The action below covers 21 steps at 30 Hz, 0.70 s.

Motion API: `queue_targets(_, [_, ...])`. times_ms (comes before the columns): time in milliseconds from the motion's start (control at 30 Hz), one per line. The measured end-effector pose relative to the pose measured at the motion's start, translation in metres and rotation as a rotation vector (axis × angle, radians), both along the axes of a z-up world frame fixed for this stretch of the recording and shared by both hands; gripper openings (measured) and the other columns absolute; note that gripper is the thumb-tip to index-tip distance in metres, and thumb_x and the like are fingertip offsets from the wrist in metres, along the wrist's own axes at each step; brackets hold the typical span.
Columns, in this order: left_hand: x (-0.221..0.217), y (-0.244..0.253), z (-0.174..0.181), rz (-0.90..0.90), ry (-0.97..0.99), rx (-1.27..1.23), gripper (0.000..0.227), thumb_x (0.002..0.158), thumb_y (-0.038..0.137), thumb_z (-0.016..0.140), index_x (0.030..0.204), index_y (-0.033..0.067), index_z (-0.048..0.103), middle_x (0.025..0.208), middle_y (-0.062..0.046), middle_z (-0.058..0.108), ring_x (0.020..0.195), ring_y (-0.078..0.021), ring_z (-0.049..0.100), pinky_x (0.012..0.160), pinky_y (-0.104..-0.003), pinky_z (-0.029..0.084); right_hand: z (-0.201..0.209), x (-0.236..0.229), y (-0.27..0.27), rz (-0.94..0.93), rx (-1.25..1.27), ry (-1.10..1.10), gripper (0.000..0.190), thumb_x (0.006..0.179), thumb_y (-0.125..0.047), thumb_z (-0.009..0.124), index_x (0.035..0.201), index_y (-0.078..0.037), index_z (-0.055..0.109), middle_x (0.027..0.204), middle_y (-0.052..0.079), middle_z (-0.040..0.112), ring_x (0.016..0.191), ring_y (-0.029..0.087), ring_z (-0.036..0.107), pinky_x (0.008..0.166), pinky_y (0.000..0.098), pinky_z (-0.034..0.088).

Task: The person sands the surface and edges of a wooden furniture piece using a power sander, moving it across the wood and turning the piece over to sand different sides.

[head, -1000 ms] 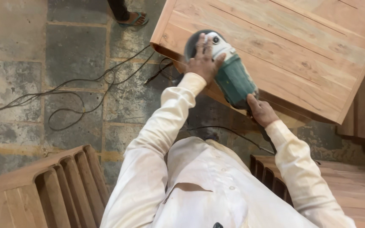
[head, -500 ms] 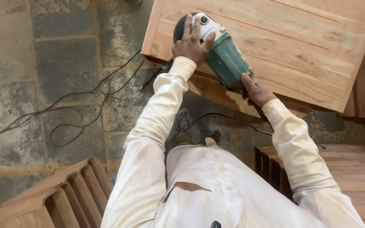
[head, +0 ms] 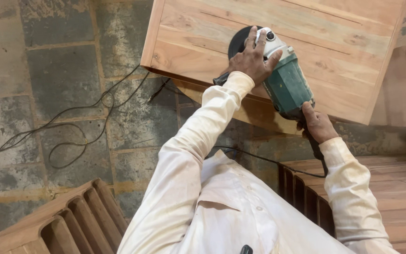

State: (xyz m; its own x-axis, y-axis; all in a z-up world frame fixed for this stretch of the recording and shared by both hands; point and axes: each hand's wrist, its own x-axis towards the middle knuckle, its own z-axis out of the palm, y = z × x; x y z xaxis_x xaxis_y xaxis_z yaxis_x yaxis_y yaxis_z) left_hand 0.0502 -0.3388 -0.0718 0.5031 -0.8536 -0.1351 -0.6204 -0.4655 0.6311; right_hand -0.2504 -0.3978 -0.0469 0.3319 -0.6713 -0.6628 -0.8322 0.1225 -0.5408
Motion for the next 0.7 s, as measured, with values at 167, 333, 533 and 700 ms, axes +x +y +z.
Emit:
queue_targets(167, [-0.018, -0.012, 0.006, -0.014, 0.016, -0.015, 0.087, 0.095, 0.073, 0.037, 0.161, 0.0178, 0.026, 0.17, -0.01, 0.021, 0.11, -0.0395, 0.072, 0.094, -0.049, 0.059, 0.01, -0.017, -0.009, -0.024, 0.002, -0.02, 0.085, 0.094, -0.079, 0.044, 0.085, 0.002, 0.068, 0.069, 0.01, 0.064, 0.054, 0.019, 0.057, 0.053, 0.0347, 0.047])
queue_targets(333, [-0.04, -0.024, 0.01, -0.05, 0.071, -0.021, 0.088, 0.095, 0.072, 0.037, 0.161, 0.0154, 0.026, 0.17, -0.013, 0.019, 0.109, -0.0389, 0.072, 0.093, -0.049, 0.059, 0.009, -0.043, -0.013, -0.068, 0.013, -0.025, 0.084, 0.092, -0.08, 0.046, 0.086, 0.002, 0.068, 0.069, 0.01, 0.064, 0.054, 0.019, 0.057, 0.053, 0.0339, 0.047])
queue_targets(533, [-0.073, -0.041, 0.011, -0.117, 0.082, -0.002, 0.088, 0.093, 0.072, 0.037, 0.161, 0.0159, 0.027, 0.171, -0.012, 0.021, 0.108, -0.037, 0.073, 0.092, -0.049, 0.059, 0.01, -0.079, -0.007, -0.138, 0.014, -0.026, 0.088, 0.088, -0.083, 0.045, 0.087, 0.002, 0.069, 0.07, 0.011, 0.064, 0.055, 0.019, 0.057, 0.053, 0.0344, 0.047])
queue_targets(700, [-0.107, -0.053, 0.002, -0.222, 0.04, -0.042, 0.088, 0.094, 0.074, 0.039, 0.16, 0.0171, 0.03, 0.17, -0.012, 0.023, 0.117, -0.0364, 0.07, 0.093, -0.049, 0.059, -0.001, -0.113, 0.018, -0.278, 0.028, -0.074, 0.088, 0.084, -0.086, 0.045, 0.089, -0.001, 0.069, 0.07, 0.009, 0.064, 0.055, 0.018, 0.057, 0.052, 0.0335, 0.047])
